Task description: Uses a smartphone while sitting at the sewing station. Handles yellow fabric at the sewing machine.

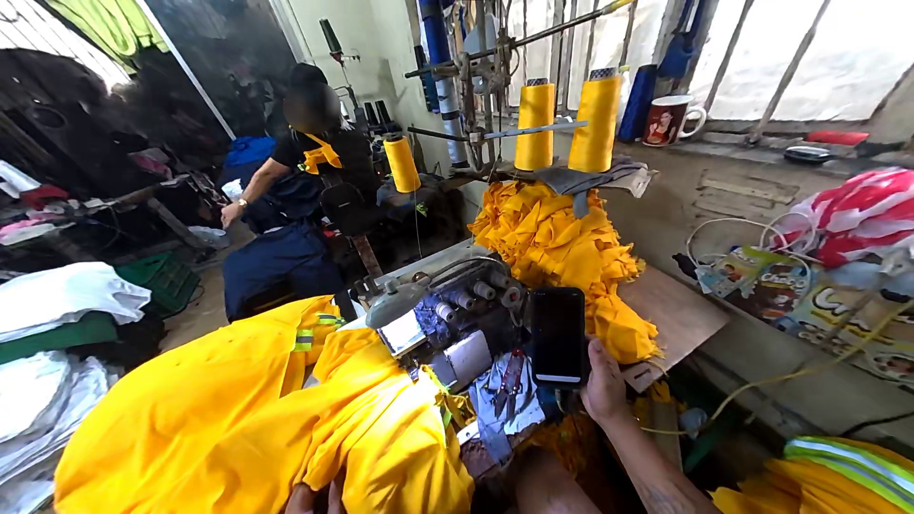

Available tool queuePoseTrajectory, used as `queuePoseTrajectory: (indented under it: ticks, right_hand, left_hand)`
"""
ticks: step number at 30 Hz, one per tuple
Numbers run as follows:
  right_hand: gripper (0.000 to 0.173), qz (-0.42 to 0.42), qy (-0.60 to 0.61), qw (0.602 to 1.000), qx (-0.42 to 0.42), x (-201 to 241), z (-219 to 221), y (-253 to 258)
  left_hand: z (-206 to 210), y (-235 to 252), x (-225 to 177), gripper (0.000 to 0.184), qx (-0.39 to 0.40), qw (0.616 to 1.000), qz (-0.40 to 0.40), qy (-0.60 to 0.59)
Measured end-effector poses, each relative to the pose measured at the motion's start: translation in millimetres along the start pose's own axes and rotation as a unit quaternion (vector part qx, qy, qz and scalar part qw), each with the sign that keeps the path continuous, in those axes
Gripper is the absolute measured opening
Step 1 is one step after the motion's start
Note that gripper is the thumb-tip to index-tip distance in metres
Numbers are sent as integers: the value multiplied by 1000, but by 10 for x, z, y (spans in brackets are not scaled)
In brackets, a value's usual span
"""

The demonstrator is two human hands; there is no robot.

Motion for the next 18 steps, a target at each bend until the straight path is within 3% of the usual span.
queuePoseTrajectory:
  ticks: [18]
  right_hand:
    - [59,3,7,1000,-2,-17,1,9]
  left_hand:
    - [-3,-1,1,21,-6,1000,1,-6]
Point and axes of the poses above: each hand's wrist, its own y-axis towards the middle knuckle, its own z-axis out of the palm, x = y × z, the point moved 9 cm from there along y, towards the middle knuckle, and after that the axes turned 7 degrees about -x, right-handed, at the moved point
